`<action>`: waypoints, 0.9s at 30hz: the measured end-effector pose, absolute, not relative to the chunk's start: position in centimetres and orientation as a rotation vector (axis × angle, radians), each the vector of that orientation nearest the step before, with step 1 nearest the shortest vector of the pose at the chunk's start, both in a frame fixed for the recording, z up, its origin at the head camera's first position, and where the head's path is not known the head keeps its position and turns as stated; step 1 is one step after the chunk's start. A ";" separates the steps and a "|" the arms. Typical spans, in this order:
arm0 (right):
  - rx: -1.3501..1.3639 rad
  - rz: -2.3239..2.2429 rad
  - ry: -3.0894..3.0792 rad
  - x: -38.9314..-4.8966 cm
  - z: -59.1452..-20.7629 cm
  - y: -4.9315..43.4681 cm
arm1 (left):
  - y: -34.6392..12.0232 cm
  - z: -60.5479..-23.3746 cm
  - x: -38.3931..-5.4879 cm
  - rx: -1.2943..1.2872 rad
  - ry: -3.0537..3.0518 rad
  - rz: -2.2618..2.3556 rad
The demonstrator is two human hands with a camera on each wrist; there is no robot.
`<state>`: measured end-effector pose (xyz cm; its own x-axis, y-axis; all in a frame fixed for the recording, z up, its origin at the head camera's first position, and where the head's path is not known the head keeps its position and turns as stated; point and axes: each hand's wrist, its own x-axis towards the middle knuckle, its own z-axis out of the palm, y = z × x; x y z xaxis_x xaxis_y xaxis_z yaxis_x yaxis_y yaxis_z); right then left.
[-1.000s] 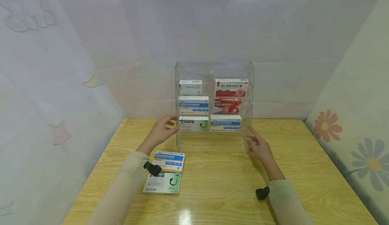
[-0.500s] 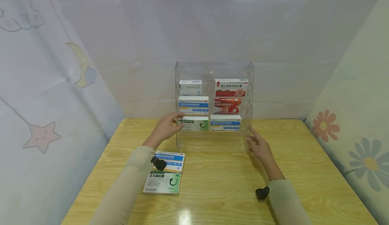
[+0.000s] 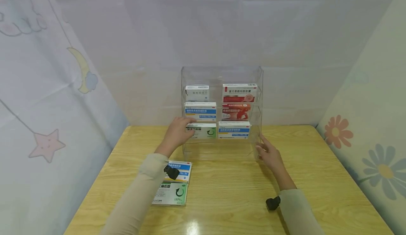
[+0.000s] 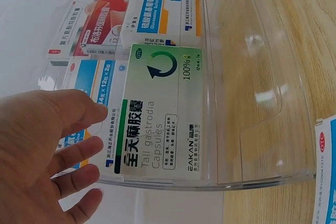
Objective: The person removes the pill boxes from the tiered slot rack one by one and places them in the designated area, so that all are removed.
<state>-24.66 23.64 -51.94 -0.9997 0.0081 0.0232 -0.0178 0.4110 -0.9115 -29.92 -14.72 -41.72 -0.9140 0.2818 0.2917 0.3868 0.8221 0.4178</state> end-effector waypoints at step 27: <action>0.006 1.697 -2.628 -24.8 -52.1 23.8 | -12.7 -41.9 -29.9 -0.452 -2.865 -0.643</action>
